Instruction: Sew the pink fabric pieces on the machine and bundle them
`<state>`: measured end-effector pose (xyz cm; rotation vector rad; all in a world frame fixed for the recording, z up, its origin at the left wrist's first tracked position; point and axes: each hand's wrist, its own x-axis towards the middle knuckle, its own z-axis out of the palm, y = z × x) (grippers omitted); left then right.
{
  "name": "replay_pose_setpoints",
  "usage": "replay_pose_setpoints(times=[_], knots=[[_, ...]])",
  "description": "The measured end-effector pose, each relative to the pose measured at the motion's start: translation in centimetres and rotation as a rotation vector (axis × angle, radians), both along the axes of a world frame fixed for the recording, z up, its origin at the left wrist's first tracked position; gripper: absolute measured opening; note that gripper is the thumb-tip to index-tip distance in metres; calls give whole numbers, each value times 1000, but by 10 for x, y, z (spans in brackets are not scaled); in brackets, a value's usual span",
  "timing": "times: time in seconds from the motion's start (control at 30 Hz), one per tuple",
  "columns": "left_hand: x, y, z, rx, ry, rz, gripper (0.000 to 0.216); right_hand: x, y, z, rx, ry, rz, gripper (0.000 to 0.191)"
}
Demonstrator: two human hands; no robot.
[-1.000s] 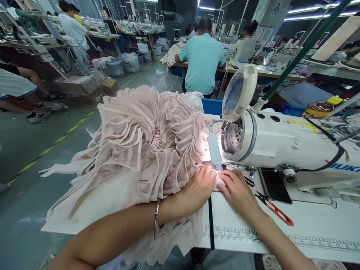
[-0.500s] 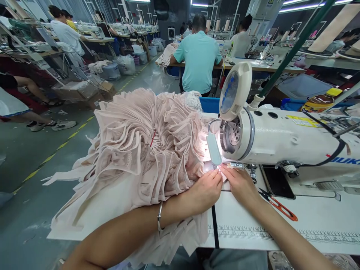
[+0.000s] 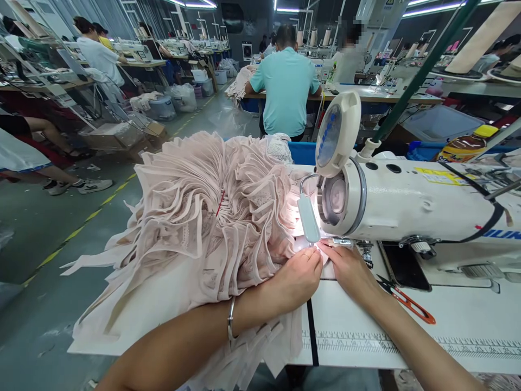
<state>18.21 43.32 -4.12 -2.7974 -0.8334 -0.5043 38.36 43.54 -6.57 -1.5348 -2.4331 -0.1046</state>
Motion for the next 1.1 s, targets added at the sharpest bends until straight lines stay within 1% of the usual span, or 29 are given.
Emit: replay_pose_setpoints(times=[0.2,0.33,0.5,0.8,1.0,1.1], knots=[[0,2,0,-26,-8,8,29,-1,3,0,-55,-15,-15,56],[1,3,-2,-30,-23,20,27,-4,4,5,-104,-12,-31,57],[1,5,-2,-19,-39,28,26,-6,4,8,-149,-60,-70,57],[0,7,-2,-72,-39,43,29,-6,6,5,-141,-46,-68,54],[2,5,-4,-67,-48,65,30,-9,5,12,-157,-83,-77,59],[0,4,-2,-36,-35,76,28,-10,5,15,-181,-52,-85,61]])
